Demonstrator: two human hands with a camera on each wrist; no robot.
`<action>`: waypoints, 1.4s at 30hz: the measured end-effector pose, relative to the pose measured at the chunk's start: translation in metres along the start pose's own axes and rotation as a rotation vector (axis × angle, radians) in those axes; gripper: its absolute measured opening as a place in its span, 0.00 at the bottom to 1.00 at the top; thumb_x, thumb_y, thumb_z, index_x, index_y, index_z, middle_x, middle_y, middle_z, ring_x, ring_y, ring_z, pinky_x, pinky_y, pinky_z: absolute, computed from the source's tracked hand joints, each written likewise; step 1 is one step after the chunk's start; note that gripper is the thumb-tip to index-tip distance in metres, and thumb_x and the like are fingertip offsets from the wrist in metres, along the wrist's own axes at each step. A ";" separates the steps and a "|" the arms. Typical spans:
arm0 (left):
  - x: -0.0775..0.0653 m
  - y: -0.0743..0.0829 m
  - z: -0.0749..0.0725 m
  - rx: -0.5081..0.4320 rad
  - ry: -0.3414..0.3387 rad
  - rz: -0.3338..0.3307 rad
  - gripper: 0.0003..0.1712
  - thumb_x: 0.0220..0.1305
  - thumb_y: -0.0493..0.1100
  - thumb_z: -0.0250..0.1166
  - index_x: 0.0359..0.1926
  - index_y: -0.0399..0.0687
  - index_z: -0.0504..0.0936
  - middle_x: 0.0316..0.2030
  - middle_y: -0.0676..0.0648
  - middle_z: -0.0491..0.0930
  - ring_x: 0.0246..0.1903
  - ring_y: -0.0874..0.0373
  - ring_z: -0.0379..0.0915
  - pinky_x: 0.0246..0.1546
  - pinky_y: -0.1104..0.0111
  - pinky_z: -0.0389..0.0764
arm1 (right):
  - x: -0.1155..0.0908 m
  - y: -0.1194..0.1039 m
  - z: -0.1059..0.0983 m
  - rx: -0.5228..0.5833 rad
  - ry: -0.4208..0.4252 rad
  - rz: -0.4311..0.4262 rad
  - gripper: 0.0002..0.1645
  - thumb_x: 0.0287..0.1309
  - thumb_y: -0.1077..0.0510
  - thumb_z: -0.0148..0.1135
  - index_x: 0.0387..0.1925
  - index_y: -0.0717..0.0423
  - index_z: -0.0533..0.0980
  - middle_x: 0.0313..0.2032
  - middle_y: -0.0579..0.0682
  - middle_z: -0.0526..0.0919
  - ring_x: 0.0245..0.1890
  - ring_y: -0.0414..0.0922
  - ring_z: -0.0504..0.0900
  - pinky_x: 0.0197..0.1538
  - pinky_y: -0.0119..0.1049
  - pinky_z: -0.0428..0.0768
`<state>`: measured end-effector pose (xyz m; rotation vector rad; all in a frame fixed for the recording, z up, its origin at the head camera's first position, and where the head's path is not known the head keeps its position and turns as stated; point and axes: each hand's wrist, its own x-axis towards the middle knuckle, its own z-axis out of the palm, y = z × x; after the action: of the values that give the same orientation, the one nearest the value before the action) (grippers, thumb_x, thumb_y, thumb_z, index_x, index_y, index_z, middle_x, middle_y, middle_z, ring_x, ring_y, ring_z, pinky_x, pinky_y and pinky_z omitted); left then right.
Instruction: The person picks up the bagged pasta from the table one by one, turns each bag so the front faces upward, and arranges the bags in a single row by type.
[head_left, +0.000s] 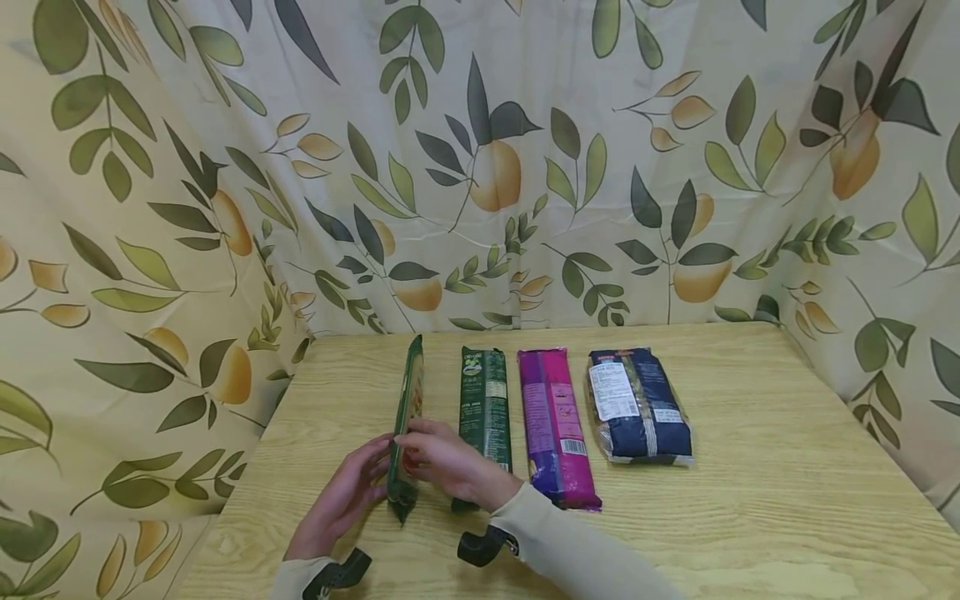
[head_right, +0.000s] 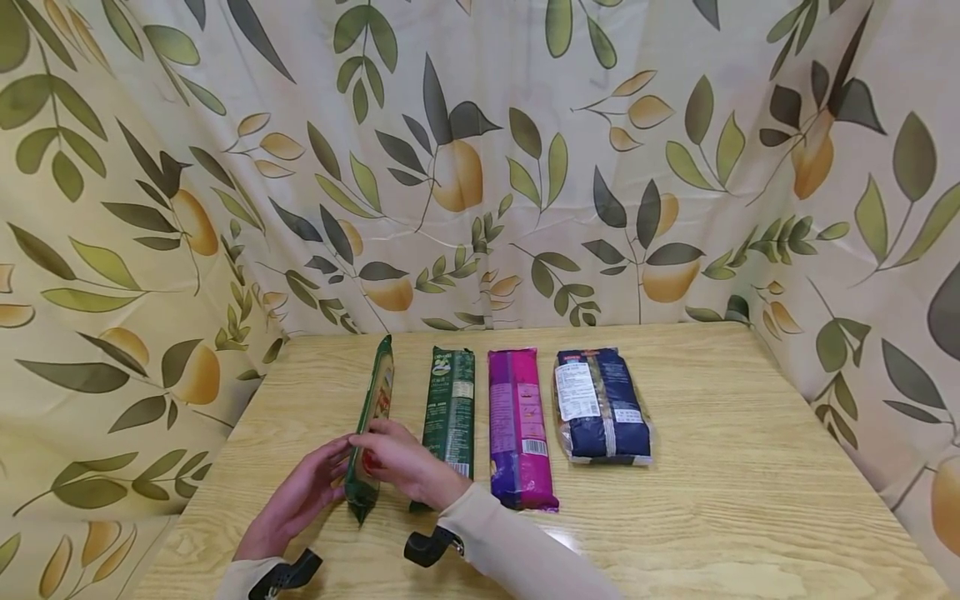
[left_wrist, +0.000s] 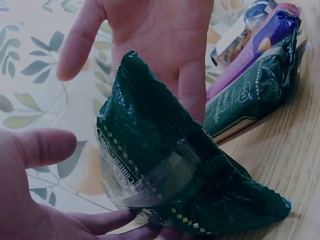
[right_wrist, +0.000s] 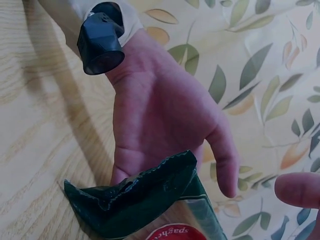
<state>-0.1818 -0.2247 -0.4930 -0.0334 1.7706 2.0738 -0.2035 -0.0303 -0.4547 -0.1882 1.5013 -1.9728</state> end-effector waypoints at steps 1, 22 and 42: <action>0.000 0.000 0.000 -0.002 0.000 -0.002 0.37 0.81 0.55 0.46 0.79 0.37 0.55 0.80 0.38 0.53 0.79 0.42 0.51 0.61 0.63 0.76 | 0.000 0.000 0.000 -0.002 0.000 -0.002 0.31 0.75 0.56 0.54 0.72 0.65 0.63 0.50 0.52 0.75 0.45 0.45 0.73 0.61 0.46 0.75; -0.004 -0.002 -0.003 0.040 0.008 -0.028 0.41 0.81 0.59 0.43 0.82 0.40 0.49 0.82 0.36 0.47 0.80 0.38 0.43 0.67 0.58 0.66 | 0.000 0.004 0.008 -0.061 -0.008 0.006 0.38 0.76 0.53 0.52 0.79 0.64 0.54 0.77 0.67 0.60 0.79 0.64 0.56 0.75 0.71 0.56; -0.004 -0.002 -0.004 0.088 0.018 -0.021 0.39 0.82 0.54 0.44 0.81 0.38 0.46 0.73 0.40 0.65 0.65 0.59 0.67 0.67 0.63 0.70 | 0.002 0.009 0.007 -0.006 -0.044 -0.009 0.34 0.76 0.55 0.53 0.75 0.65 0.60 0.74 0.65 0.64 0.77 0.62 0.61 0.75 0.72 0.58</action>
<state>-0.1786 -0.2292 -0.4945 -0.0454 1.8625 1.9846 -0.1985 -0.0380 -0.4608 -0.2403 1.4810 -1.9588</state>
